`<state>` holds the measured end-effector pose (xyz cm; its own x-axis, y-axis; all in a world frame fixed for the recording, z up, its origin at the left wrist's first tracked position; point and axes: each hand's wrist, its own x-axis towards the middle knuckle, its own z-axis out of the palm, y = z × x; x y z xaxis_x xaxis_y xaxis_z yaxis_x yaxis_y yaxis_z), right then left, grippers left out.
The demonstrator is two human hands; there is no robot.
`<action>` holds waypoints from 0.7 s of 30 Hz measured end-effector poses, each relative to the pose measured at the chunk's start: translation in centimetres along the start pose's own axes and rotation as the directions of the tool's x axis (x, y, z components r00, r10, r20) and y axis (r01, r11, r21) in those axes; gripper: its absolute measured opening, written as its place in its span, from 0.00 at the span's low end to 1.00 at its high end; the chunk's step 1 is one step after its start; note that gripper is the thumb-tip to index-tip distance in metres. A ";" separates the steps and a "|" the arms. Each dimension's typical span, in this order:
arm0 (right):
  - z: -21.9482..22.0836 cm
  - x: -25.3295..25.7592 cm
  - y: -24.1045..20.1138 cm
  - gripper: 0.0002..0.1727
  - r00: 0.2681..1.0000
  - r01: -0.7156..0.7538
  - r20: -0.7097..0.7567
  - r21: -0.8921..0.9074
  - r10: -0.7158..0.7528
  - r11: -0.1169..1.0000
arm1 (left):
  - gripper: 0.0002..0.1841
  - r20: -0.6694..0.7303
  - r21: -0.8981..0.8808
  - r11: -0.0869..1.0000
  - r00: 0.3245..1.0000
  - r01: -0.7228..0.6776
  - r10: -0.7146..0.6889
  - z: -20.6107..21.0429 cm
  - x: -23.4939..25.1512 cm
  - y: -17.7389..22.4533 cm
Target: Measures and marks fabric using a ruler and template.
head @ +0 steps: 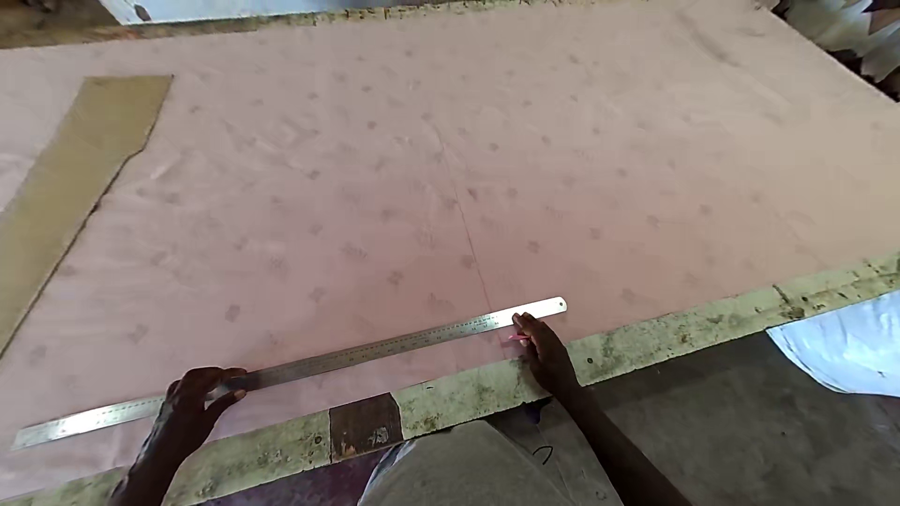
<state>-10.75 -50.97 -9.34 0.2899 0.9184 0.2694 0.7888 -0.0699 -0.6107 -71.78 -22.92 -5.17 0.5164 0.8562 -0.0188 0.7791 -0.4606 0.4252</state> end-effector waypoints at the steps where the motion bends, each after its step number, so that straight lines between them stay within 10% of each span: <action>1: 0.1 -0.1 0.1 0.22 0.999 -0.007 -0.039 -0.016 0.006 1.000 | 0.19 -0.002 0.002 1.000 1.000 0.009 -0.009 0.0 -0.1 -0.1; 21: 0.3 -0.1 0.3 0.25 0.999 0.001 0.034 -0.038 0.000 0.999 | 0.30 -0.351 0.018 0.978 0.917 0.208 -0.188 4.7 -3.6 0.5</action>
<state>-10.64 -50.96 -9.75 0.2715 0.9311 0.2436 0.8089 -0.0836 -0.5819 -71.57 -27.36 -9.17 0.2018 0.9543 0.2206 0.8757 -0.2767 0.3958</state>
